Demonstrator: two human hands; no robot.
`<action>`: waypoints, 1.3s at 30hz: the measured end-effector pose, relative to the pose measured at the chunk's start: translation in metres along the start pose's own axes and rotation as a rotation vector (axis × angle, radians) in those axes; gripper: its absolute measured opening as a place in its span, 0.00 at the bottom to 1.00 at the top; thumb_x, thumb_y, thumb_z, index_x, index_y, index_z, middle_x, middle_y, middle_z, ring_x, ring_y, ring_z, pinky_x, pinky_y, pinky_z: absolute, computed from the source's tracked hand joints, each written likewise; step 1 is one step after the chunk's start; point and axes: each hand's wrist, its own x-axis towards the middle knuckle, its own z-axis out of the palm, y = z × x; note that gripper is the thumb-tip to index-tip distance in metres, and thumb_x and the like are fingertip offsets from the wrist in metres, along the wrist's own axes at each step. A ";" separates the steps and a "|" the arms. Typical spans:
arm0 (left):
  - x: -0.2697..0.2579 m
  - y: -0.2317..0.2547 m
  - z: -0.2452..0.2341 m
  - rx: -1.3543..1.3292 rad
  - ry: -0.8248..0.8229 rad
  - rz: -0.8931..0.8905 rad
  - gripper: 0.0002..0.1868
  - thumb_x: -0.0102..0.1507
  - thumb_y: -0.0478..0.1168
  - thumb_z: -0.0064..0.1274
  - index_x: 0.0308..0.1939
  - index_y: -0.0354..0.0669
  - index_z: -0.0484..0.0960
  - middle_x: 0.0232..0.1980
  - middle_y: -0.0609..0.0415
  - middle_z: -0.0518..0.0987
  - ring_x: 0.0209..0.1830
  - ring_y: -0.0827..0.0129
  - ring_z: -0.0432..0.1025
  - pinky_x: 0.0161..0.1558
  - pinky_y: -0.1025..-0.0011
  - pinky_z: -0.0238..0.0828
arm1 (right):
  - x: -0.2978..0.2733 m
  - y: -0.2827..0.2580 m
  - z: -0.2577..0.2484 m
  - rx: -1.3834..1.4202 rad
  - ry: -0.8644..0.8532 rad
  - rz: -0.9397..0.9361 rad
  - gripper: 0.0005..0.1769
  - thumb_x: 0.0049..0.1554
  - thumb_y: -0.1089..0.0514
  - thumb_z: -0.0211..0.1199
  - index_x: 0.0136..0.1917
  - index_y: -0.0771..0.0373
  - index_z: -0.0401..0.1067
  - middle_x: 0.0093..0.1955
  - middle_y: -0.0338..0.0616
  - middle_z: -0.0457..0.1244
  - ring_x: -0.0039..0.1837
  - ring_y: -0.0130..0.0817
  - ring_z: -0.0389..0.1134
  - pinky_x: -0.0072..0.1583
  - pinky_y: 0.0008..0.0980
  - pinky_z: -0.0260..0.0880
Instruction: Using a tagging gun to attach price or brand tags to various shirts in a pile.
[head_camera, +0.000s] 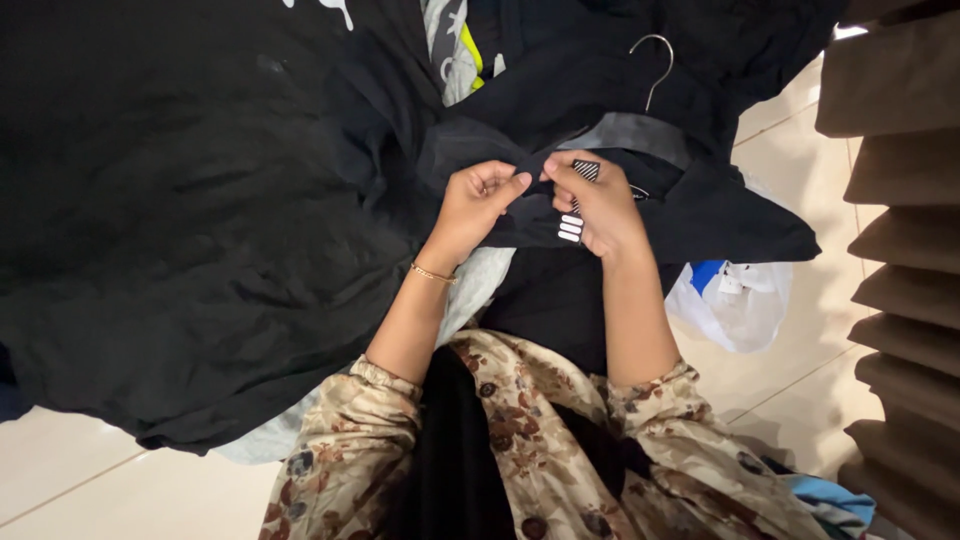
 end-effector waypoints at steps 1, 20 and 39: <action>0.000 -0.001 0.000 0.002 0.000 0.000 0.06 0.63 0.38 0.64 0.38 0.38 0.87 0.25 0.59 0.79 0.23 0.83 0.70 0.28 0.86 0.67 | 0.001 0.002 0.001 0.002 0.000 0.000 0.08 0.56 0.70 0.66 0.49 0.77 0.75 0.36 0.49 0.62 0.30 0.17 0.55 0.32 0.18 0.61; -0.001 0.066 0.030 0.926 0.104 0.667 0.13 0.62 0.32 0.56 0.51 0.35 0.81 0.36 0.46 0.72 0.36 0.50 0.74 0.43 0.58 0.74 | 0.002 0.022 0.010 -0.013 0.015 -0.196 0.11 0.54 0.72 0.68 0.52 0.75 0.77 0.37 0.47 0.65 0.31 0.18 0.61 0.33 0.19 0.64; 0.011 0.028 -0.006 0.067 -0.023 -0.162 0.13 0.68 0.43 0.56 0.47 0.37 0.88 0.36 0.55 0.84 0.33 0.79 0.73 0.36 0.86 0.67 | -0.013 0.023 0.020 0.040 0.153 -0.354 0.07 0.59 0.70 0.66 0.53 0.71 0.77 0.38 0.49 0.67 0.33 0.16 0.58 0.36 0.13 0.61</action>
